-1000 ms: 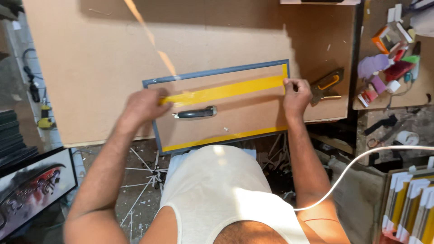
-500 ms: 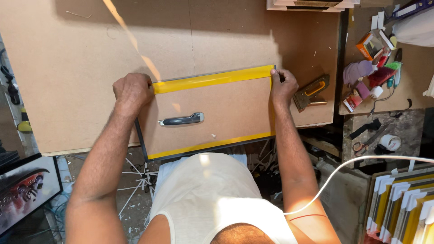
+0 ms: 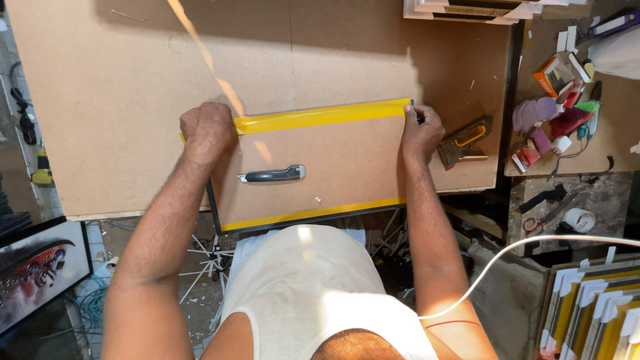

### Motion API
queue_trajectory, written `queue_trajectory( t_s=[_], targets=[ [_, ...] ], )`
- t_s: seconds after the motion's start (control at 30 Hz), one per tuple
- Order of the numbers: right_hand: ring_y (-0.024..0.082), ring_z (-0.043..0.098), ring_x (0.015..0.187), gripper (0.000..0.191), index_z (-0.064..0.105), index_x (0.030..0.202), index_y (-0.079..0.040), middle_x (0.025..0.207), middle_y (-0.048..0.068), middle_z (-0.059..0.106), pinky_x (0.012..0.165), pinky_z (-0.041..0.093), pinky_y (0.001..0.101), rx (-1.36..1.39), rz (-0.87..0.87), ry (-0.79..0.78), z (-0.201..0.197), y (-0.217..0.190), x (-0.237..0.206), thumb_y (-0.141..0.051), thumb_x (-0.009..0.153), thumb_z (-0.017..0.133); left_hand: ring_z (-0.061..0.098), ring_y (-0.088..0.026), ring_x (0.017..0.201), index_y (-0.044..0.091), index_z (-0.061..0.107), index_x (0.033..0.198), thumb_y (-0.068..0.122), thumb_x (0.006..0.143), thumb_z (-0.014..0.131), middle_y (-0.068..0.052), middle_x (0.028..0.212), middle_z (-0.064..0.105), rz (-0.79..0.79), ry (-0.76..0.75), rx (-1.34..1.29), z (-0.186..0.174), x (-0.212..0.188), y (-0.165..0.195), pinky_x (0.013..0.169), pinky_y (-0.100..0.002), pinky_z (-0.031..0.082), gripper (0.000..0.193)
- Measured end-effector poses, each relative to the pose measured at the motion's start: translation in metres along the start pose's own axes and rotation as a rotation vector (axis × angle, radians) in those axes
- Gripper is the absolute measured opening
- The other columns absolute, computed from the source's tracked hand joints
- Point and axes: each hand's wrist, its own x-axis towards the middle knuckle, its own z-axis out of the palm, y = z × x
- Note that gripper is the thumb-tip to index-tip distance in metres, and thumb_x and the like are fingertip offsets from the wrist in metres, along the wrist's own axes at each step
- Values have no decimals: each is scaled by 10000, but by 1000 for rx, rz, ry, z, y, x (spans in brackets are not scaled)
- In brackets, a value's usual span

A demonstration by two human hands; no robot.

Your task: The person assembles picture frames by applying yellow tape to the edges of a board, cutting the tape with a utility knife, and securing white corner pieces with a staple gun. The process is repeated for multiple frames.

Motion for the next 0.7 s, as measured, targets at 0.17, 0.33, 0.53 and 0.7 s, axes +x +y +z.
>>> queue_trajectory(
  t_s=[0.17, 0.33, 0.53, 0.7],
  targets=[
    [255, 706, 885, 336, 672, 1151, -32, 955, 124, 758, 810, 535, 405, -111, 156, -15, 0, -15, -7, -221, 906, 803, 767, -323, 833, 75, 782, 1010, 184, 892, 698, -145, 914, 772, -8, -29, 1, 1, 3, -2, 635, -448, 612, 181],
    [324, 500, 1363, 609, 498, 1475, 22, 1439, 176, 540, 1177, 372, 496, -299, -513, -147, 43, -44, -71, -228, 981, 749, 770, -297, 838, 71, 777, 1030, 192, 907, 698, -139, 921, 774, 3, -29, -3, -5, 1, -4, 651, -428, 612, 190],
    [384, 179, 1544, 1046, 267, 1544, 93, 1635, 283, 251, 1249, 121, 524, -420, -825, -693, 88, -83, -140, -692, 920, 564, 766, -278, 870, 66, 759, 1069, 194, 893, 718, -129, 959, 773, -15, -143, 1, -12, 1, -6, 681, -418, 618, 222],
    [391, 57, 1592, 1107, 102, 1600, 123, 1689, 298, 65, 1298, 53, 471, -535, -462, -495, 42, -52, -90, -724, 981, 455, 765, -295, 908, 67, 752, 1096, 181, 902, 703, -138, 991, 773, -10, -126, -25, -10, -2, -10, 714, -426, 621, 231]
  ],
)
